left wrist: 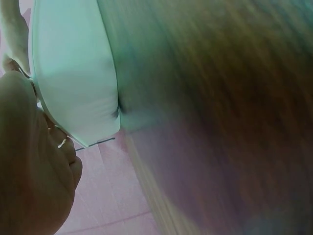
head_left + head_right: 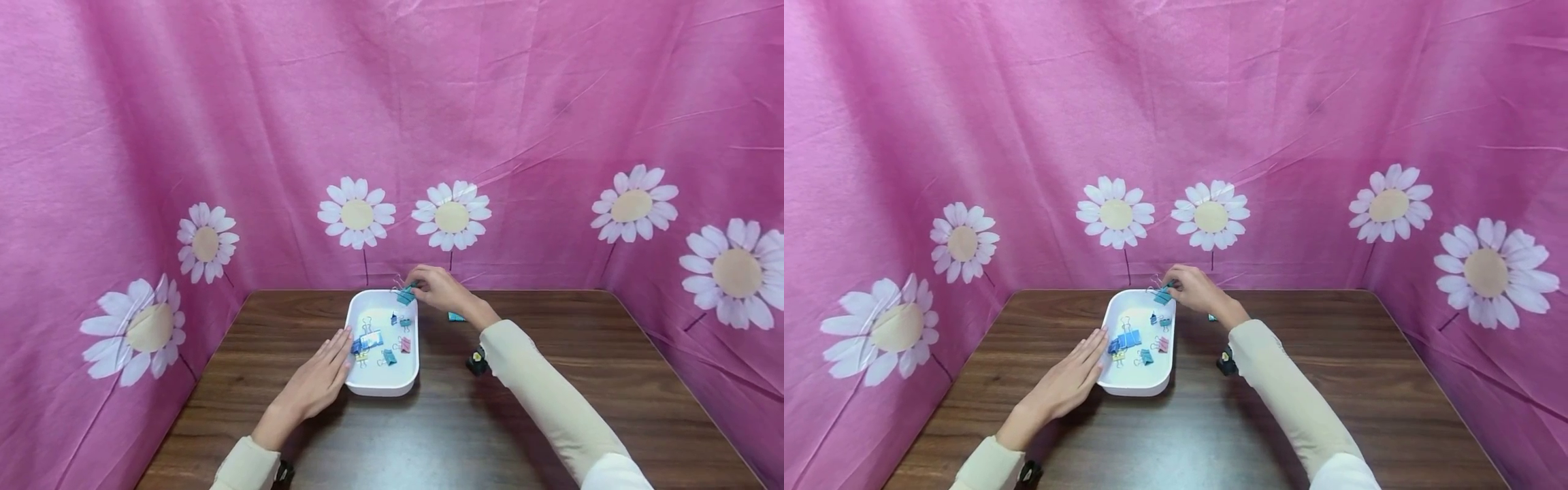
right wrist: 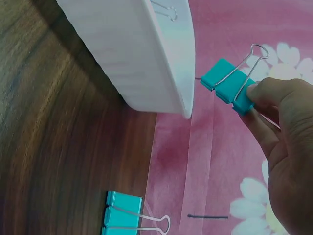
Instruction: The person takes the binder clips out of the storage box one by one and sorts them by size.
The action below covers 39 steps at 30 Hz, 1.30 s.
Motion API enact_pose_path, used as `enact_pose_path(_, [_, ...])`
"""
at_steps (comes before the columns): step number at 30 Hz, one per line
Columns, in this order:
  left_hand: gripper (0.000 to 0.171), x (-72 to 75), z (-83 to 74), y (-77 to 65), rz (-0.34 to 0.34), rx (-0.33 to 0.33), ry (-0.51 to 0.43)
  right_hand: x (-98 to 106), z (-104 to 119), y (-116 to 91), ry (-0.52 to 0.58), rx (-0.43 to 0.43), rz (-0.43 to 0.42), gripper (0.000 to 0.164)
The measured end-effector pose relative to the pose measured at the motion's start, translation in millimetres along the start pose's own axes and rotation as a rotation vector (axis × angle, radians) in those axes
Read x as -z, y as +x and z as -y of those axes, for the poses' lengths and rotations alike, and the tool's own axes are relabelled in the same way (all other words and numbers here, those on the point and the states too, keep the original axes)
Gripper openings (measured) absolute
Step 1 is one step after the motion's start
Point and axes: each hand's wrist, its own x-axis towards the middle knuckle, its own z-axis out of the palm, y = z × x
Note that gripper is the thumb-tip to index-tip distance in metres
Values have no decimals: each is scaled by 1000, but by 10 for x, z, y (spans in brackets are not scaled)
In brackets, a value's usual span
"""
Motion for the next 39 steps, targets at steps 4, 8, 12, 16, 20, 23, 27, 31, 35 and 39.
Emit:
enact_pose_path(4, [58, -13, 7, -8, -3, -5, -2, 73, -56, -85, 7, 10, -45, 14])
enact_pose_path(8, [58, -11, 11, -16, -2, -5, -9, 142, -116, -165, 16, -8, -74, 14])
enact_pose_path(12, [57, 1, 13, -17, -2, -7, -6, 224, -151, -247, 14, -36, -100, 14])
enact_pose_path(16, [57, 13, 13, -13, 4, -4, 5, 315, -178, -332, 24, -60, -139, 13])
enact_pose_path(20, [57, 12, 12, -10, 6, -2, 5, 391, -226, -417, 32, -79, -170, 13])
enact_pose_path(23, [57, 6, 13, -11, 4, -2, 5, 435, -267, -484, 40, -91, -185, 14])
enact_pose_path(27, [57, 2, 16, -12, 2, -10, 9, 489, -320, -580, 50, -105, -195, 13])
enact_pose_path(31, [57, 9, 18, -13, -6, -15, 10, 535, -384, -658, 50, -129, -206, 12])
enact_pose_path(35, [57, 17, 16, -13, -12, -20, 6, 582, -448, -731, 60, -165, -223, 13])
enact_pose_path(39, [57, 17, 9, -10, -5, -21, -3, 623, -526, -818, 56, -212, -238, 13])
